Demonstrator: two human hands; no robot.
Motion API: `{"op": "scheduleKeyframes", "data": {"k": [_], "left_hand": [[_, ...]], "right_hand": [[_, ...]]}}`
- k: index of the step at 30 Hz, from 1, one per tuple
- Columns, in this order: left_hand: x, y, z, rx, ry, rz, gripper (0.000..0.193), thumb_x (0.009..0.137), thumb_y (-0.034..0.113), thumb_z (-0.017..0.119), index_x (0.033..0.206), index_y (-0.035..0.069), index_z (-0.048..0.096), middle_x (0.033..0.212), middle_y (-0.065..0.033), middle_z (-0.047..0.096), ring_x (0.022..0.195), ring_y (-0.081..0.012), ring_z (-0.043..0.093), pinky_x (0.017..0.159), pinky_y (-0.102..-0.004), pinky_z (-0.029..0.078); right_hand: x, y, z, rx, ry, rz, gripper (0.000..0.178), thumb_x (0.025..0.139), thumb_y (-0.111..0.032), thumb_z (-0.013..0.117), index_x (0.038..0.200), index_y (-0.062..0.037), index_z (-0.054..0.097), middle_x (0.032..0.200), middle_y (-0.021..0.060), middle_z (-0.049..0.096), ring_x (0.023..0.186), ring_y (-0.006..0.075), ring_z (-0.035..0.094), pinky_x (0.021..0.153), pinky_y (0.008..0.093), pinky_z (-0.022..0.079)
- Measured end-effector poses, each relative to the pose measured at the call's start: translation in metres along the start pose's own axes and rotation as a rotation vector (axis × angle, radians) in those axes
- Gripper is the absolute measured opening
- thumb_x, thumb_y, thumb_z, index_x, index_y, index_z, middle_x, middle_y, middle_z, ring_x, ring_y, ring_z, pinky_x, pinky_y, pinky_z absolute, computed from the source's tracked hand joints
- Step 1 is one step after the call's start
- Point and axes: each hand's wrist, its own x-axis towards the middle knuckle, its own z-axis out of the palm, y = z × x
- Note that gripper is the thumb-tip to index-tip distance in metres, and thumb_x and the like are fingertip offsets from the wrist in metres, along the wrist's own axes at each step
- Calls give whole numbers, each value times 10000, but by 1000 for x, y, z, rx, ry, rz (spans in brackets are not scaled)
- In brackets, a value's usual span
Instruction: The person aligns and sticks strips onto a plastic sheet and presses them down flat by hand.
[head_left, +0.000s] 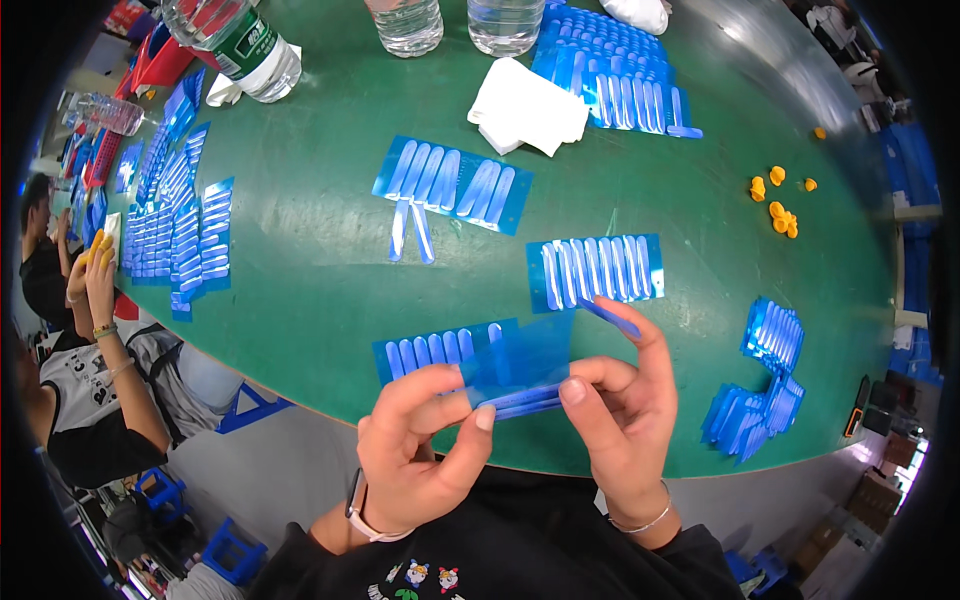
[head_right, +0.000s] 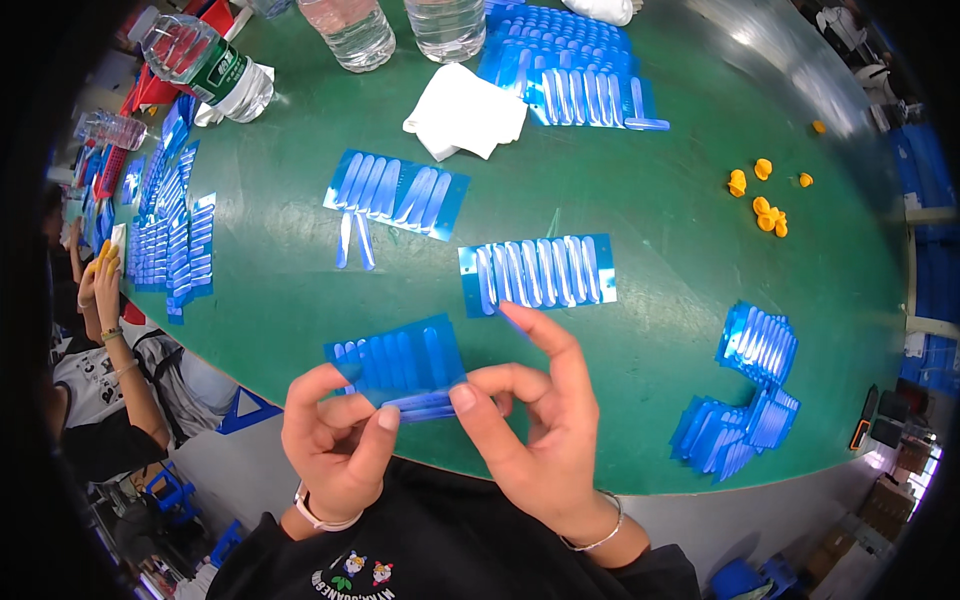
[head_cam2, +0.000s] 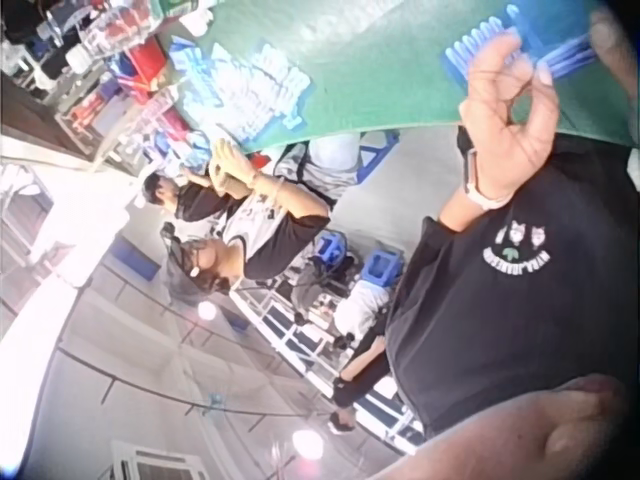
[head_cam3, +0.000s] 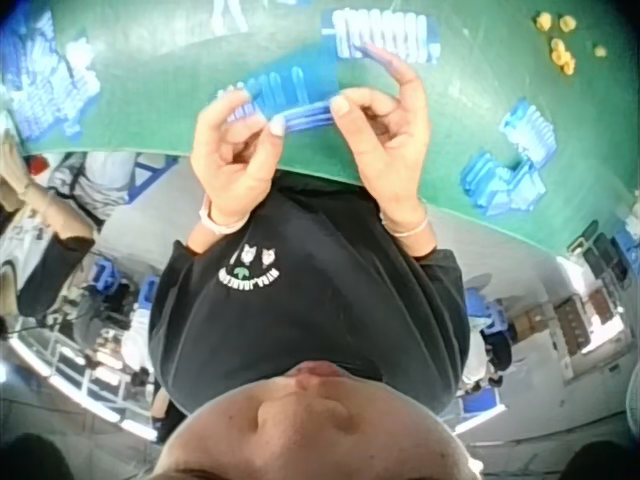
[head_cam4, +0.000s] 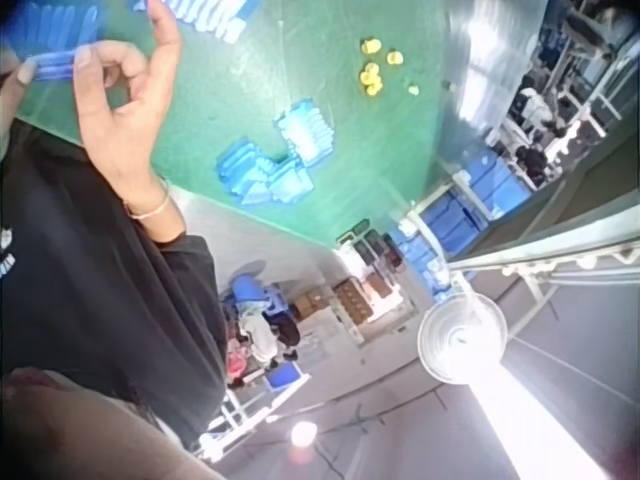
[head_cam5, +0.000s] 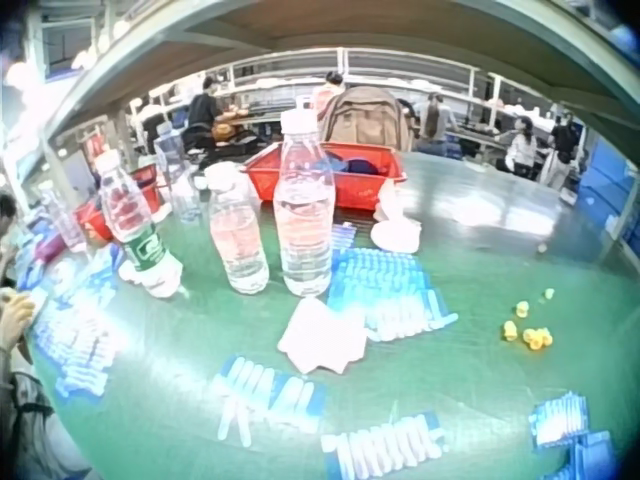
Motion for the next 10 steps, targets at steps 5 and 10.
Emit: {"op": "scheduleKeyframes", "data": {"k": [5, 10], "left_hand": [[1, 2, 2, 22, -36, 40, 388, 744, -71, 644, 1088, -14, 472, 746, -78, 670, 671, -84, 628, 615, -181, 460], [3, 5, 3, -19, -43, -36, 426, 746, -63, 646, 1121, -11, 450, 767, -84, 668, 681, -108, 641, 631, -193, 483]], "right_hand": [[-1, 2, 5, 86, 38, -6, 543, 818, 30, 604, 1280, 31, 319, 759, 29, 614, 726, 56, 541, 689, 198, 421], [-4, 5, 6, 56, 66, -28, 554, 825, 33, 594, 1292, 27, 296, 782, 42, 614, 739, 68, 554, 714, 208, 435]]}}
